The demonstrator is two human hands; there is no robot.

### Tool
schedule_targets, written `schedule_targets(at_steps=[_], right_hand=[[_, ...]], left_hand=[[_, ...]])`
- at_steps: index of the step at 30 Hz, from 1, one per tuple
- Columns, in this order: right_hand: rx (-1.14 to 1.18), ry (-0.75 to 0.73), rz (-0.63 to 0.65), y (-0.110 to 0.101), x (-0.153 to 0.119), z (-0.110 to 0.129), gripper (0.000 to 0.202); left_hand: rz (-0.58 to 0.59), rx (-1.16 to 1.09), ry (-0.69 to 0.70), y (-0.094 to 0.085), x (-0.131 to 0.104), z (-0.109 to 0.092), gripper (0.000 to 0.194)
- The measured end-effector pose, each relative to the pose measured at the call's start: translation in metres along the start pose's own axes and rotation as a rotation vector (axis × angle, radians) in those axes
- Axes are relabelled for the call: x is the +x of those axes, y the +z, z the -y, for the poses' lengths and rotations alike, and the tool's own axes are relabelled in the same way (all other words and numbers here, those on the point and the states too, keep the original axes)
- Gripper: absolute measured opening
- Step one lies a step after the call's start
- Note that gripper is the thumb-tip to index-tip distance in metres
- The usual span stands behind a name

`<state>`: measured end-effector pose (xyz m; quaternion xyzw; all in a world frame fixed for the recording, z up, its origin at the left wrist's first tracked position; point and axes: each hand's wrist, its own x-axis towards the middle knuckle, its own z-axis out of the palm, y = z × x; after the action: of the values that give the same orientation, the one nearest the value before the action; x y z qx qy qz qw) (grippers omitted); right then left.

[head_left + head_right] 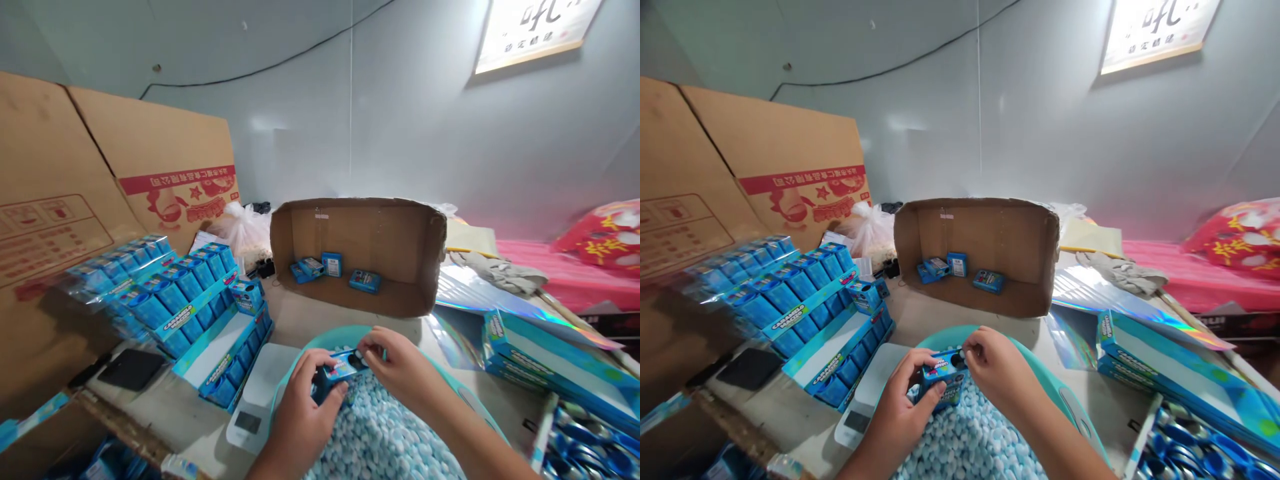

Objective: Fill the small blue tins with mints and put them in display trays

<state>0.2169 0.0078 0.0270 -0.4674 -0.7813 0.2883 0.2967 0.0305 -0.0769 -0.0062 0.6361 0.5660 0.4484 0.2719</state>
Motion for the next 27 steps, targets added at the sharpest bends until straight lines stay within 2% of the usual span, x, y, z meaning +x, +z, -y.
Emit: schedule_targets(at_steps=[6,11,19,27], right_hand=[[0.081,0.045,0.024,0.003,-0.002,-0.002,0.02],[0.048,0.065,0.044,0.006,0.0,0.001,0.026],[-0.009,0.0,0.072,0.009,0.002,0.005,0.034],[0.239,-0.026,0.011,0.009,-0.002,0.006,0.047]], left_hand=[[-0.006,-0.004,0.009,0.001,0.002,0.003,0.021],[-0.008,-0.012,0.005,0.001,0.003,0.003,0.02],[-0.075,-0.08,0.025,0.003,0.004,0.002,0.017],[-0.104,-0.136,0.071,0.007,0.007,0.017,0.02]])
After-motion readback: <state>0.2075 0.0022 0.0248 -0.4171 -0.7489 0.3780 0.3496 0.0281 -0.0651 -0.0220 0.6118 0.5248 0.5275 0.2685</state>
